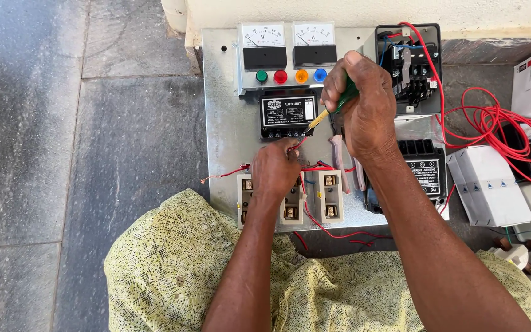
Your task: The person uses pliers to cut and strip wires, then inserts them into the terminals of an auto unit and fuse blocks, securing the connections with a screwdriver.
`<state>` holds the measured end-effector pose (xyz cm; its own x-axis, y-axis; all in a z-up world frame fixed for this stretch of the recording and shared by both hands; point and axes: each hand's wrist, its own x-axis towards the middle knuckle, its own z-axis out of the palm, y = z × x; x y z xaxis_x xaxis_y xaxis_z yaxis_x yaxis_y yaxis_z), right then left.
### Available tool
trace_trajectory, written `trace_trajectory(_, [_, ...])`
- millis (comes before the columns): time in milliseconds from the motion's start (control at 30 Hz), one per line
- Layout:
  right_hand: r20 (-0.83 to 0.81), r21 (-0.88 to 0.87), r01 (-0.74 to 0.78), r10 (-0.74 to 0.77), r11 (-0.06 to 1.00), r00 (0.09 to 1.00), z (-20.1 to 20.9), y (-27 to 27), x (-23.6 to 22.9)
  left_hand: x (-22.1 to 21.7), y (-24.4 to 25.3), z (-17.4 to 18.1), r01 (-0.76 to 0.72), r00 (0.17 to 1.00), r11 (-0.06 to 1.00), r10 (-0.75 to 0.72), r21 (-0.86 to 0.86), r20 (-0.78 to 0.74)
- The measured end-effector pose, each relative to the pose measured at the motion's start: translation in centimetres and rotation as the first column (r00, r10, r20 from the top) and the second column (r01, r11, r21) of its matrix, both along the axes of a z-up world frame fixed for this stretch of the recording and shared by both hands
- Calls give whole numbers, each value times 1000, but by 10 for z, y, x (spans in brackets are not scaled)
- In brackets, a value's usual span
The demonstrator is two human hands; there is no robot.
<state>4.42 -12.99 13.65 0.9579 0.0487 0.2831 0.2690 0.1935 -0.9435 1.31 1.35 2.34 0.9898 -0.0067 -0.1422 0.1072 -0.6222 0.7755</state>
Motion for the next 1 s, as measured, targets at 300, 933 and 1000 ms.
trace_trajectory(300, [3, -37, 0, 0, 999, 1000, 0, 1, 0, 1, -1, -6, -15, 998, 999, 17, -34, 57])
trace_trajectory(933, [6, -36, 6, -6, 999, 1000, 0, 3, 0, -5, -5, -9, -138, 976, 989, 145, -55, 161])
trace_trajectory(1000, [14, -39, 2, -2, 999, 1000, 0, 4, -1, -6, -5, -8, -146, 975, 988, 153, -49, 162])
